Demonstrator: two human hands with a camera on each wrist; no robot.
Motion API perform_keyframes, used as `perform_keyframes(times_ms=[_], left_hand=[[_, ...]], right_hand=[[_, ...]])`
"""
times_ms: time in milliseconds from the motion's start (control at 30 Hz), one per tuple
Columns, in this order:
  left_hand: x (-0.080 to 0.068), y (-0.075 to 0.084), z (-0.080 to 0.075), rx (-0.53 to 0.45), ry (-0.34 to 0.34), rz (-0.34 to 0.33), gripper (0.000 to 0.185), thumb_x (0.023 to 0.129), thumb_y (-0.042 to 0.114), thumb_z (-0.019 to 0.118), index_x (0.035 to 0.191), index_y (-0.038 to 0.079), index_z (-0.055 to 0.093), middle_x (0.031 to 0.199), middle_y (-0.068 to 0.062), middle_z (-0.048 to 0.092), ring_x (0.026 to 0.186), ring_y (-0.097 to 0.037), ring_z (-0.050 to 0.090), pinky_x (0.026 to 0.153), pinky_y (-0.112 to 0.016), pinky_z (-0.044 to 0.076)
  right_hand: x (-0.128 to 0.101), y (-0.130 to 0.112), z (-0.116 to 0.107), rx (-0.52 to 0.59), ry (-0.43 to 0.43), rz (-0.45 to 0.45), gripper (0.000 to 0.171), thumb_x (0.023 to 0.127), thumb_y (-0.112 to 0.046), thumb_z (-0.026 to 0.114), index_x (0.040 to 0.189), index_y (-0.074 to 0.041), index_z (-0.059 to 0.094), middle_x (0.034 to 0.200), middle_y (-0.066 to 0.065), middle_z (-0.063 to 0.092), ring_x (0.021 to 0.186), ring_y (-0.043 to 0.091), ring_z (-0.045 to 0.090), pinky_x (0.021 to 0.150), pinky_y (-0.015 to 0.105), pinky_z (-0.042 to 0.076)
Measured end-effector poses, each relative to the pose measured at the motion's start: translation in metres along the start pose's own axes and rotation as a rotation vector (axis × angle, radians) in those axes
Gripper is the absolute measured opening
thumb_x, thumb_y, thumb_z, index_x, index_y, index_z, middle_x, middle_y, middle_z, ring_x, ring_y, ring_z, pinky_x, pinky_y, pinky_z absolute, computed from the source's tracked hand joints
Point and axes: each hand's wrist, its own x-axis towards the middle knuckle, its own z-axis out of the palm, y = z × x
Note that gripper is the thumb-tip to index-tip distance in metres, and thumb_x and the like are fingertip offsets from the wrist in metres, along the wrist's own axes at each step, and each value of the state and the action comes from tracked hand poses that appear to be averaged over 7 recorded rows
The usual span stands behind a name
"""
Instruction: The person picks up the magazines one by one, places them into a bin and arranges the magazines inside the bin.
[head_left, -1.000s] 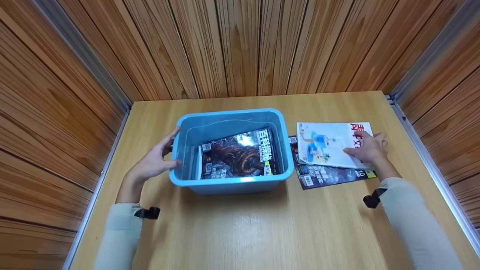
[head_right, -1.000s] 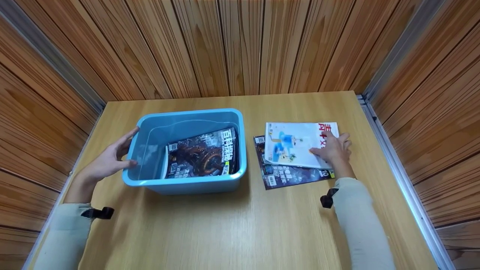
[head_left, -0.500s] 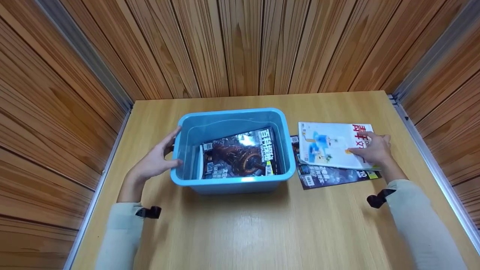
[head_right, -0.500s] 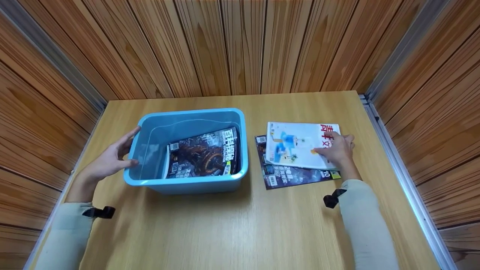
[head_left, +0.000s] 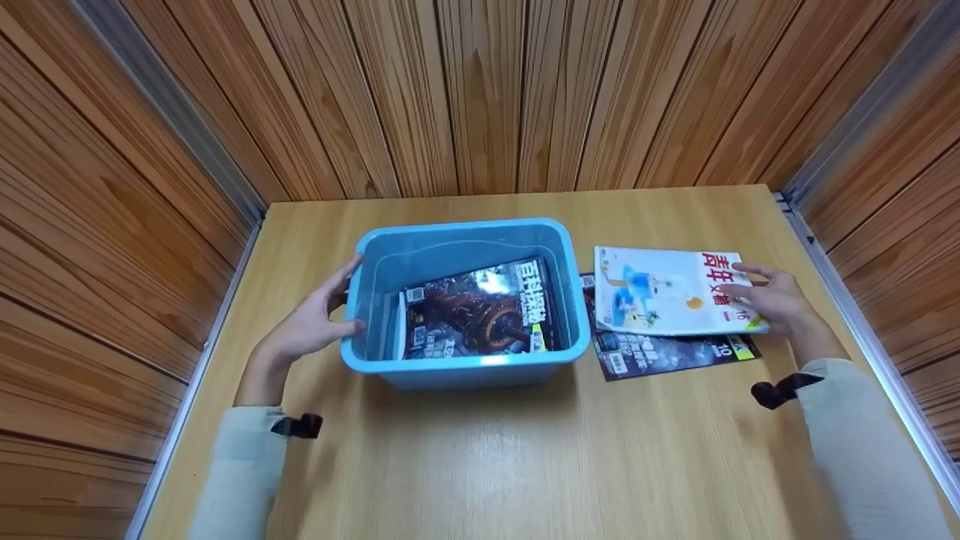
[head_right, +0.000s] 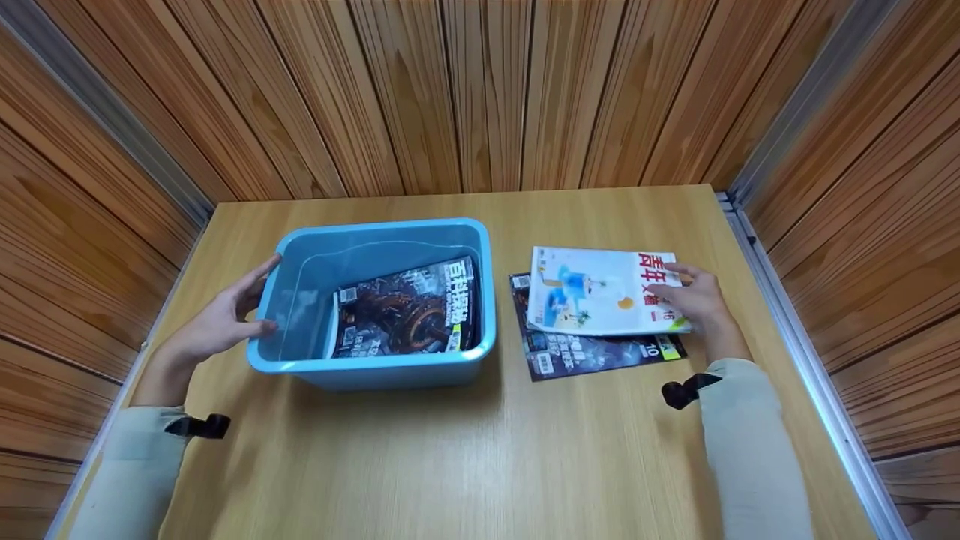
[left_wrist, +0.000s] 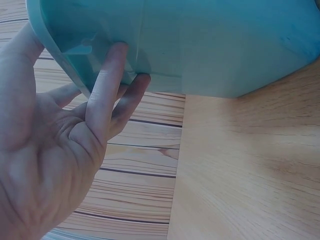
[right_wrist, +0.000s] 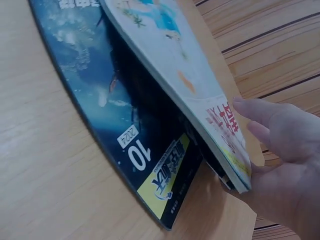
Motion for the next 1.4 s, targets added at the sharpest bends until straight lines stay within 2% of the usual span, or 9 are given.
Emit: perform_keyframes(times_ms=[200, 367, 433, 533, 667, 933, 1167, 1300, 1400], left_hand=[[0.0, 0.0, 0.0, -0.001, -0.001, 0.003, 0.105, 0.101, 0.014, 0.075, 0.183, 0.021, 0.011, 0.189, -0.021, 0.02, 0.171, -0.058, 0.028, 0.134, -0.08, 0.027], [0.0, 0.0, 0.0, -0.002, 0.001, 0.019, 0.105, 0.1, 0.014, 0.076, 0.183, 0.019, 0.012, 0.187, -0.024, 0.026, 0.17, -0.058, 0.031, 0.133, -0.08, 0.03], [0.0, 0.0, 0.001, -0.003, 0.0, 0.025, 0.106, 0.099, 0.014, 0.076, 0.183, 0.019, 0.012, 0.186, -0.025, 0.029, 0.169, -0.059, 0.033, 0.133, -0.081, 0.03], [0.0, -0.001, 0.001, -0.005, 0.002, 0.021, 0.106, 0.099, 0.015, 0.076, 0.183, 0.02, 0.012, 0.186, -0.024, 0.028, 0.169, -0.058, 0.032, 0.133, -0.081, 0.029], [0.0, -0.001, 0.001, -0.007, 0.003, 0.013, 0.105, 0.1, 0.015, 0.076, 0.183, 0.02, 0.012, 0.187, -0.023, 0.026, 0.17, -0.058, 0.03, 0.134, -0.081, 0.028], [0.0, -0.001, -0.001, -0.008, 0.005, 0.011, 0.106, 0.101, 0.017, 0.077, 0.183, 0.023, 0.012, 0.188, -0.02, 0.026, 0.17, -0.055, 0.032, 0.135, -0.08, 0.028], [0.0, -0.001, -0.001, -0.004, 0.005, 0.0, 0.106, 0.101, 0.016, 0.077, 0.183, 0.024, 0.011, 0.188, -0.019, 0.026, 0.169, -0.055, 0.033, 0.135, -0.079, 0.029], [0.0, -0.001, 0.0, -0.005, 0.002, 0.0, 0.107, 0.1, 0.016, 0.077, 0.183, 0.023, 0.011, 0.188, -0.02, 0.024, 0.169, -0.056, 0.033, 0.134, -0.079, 0.03], [0.0, -0.001, 0.0, -0.008, 0.004, 0.003, 0.107, 0.1, 0.014, 0.077, 0.183, 0.022, 0.01, 0.188, -0.02, 0.025, 0.169, -0.056, 0.033, 0.134, -0.079, 0.031]], right_hand=[[0.001, -0.001, -0.004, 0.055, -0.046, 0.046, 0.083, 0.114, -0.042, 0.064, 0.181, -0.022, 0.02, 0.159, 0.018, 0.044, 0.093, 0.008, 0.076, 0.089, 0.023, 0.066], [0.0, -0.001, -0.007, 0.067, -0.083, 0.031, 0.085, 0.113, -0.039, 0.067, 0.182, -0.021, 0.018, 0.131, 0.001, 0.061, 0.092, 0.004, 0.077, 0.089, 0.023, 0.067], [-0.001, -0.002, -0.008, 0.06, -0.086, 0.026, 0.084, 0.114, -0.035, 0.066, 0.182, -0.021, 0.019, 0.128, -0.001, 0.061, 0.093, 0.005, 0.077, 0.09, 0.024, 0.068], [-0.002, -0.003, -0.009, 0.03, -0.086, 0.026, 0.08, 0.115, -0.031, 0.064, 0.181, -0.022, 0.02, 0.142, 0.011, 0.058, 0.093, 0.007, 0.077, 0.092, 0.026, 0.068], [-0.005, -0.005, -0.011, 0.02, -0.098, 0.029, 0.077, 0.116, -0.027, 0.061, 0.181, -0.022, 0.019, 0.164, 0.024, 0.043, 0.096, 0.008, 0.076, 0.093, 0.026, 0.068], [-0.009, -0.009, -0.013, 0.139, -0.162, 0.033, 0.075, 0.117, -0.022, 0.057, 0.181, -0.027, 0.019, 0.151, 0.004, 0.048, 0.103, 0.003, 0.074, 0.099, 0.025, 0.066], [-0.013, -0.011, -0.006, 0.025, -0.128, -0.061, 0.069, 0.119, -0.017, 0.047, 0.181, -0.024, 0.018, 0.176, 0.022, 0.029, 0.119, 0.007, 0.062, 0.1, 0.024, 0.061], [-0.011, -0.004, -0.008, -0.04, -0.143, -0.127, 0.068, 0.12, -0.019, 0.044, 0.182, -0.025, 0.016, 0.174, 0.027, 0.03, 0.114, 0.004, 0.065, 0.097, 0.025, 0.063], [-0.007, 0.003, -0.01, -0.085, -0.164, -0.178, 0.071, 0.12, -0.022, 0.05, 0.182, -0.026, 0.018, 0.175, 0.03, 0.028, 0.112, 0.001, 0.064, 0.095, 0.023, 0.063]])
